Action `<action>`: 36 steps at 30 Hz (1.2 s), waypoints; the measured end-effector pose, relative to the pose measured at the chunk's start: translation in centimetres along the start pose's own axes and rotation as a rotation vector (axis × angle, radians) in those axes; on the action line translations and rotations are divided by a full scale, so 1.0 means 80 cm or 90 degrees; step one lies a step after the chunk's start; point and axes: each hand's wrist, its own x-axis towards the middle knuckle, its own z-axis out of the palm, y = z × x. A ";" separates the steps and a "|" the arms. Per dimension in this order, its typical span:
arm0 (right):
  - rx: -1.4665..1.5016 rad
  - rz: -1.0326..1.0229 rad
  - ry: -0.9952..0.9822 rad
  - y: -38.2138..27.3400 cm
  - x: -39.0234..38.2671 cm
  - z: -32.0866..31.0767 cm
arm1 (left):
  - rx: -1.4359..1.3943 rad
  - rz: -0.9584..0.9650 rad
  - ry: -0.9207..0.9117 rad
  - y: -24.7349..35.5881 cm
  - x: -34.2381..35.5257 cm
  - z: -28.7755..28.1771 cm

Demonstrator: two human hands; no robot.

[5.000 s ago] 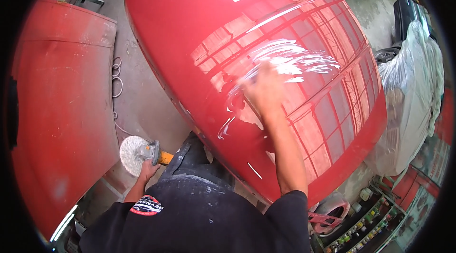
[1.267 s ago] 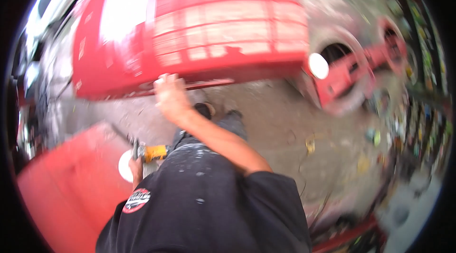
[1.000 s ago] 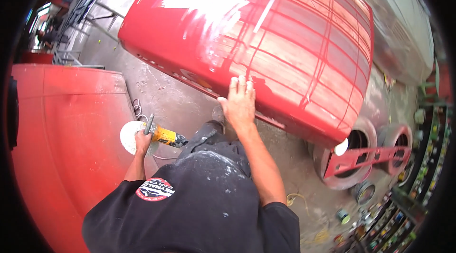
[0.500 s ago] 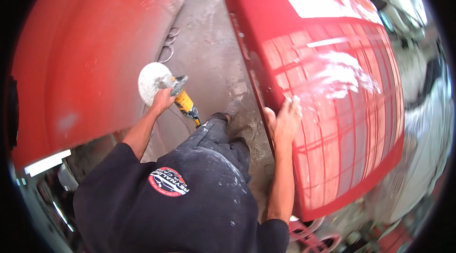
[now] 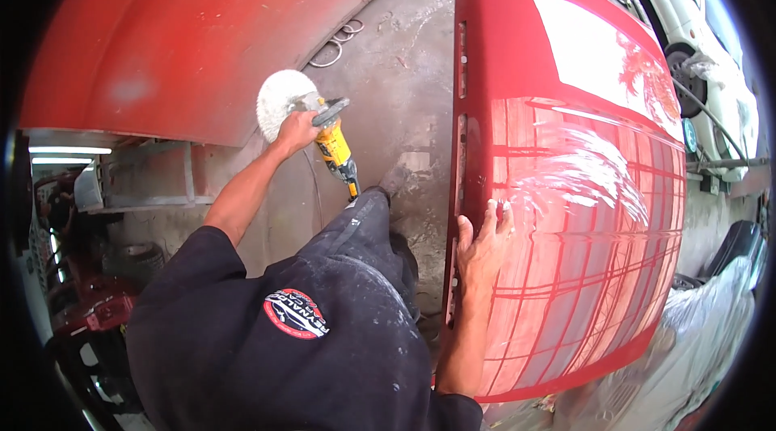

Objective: Using a rotary buffer to polish a red car hood and applying wax by hand.

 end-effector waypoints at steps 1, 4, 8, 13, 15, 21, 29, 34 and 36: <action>-0.009 -0.014 0.008 0.001 0.004 -0.002 | 0.003 -0.008 0.008 0.004 0.005 -0.008; -0.156 0.067 0.044 0.033 0.031 -0.016 | 0.001 0.068 0.027 0.046 0.004 -0.041; -0.268 0.116 0.064 0.078 0.046 -0.012 | 0.033 0.128 0.028 0.106 -0.023 -0.072; -0.318 0.093 -0.072 0.062 0.061 0.009 | 0.081 0.189 0.006 0.149 -0.035 -0.105; -0.289 0.106 -0.062 0.061 0.063 0.012 | 0.071 0.263 0.009 0.173 -0.028 -0.122; -0.256 0.118 -0.003 0.057 0.055 0.015 | 0.126 0.373 -0.002 0.211 -0.019 -0.144; -0.254 0.137 -0.004 0.026 0.065 0.029 | 0.142 0.518 0.051 0.197 -0.032 -0.158; -0.177 0.152 -0.021 0.027 0.068 0.036 | 0.139 0.484 0.000 0.183 -0.029 -0.131; -0.130 0.137 -0.004 0.015 0.080 0.021 | 0.141 0.458 -0.024 0.182 -0.025 -0.142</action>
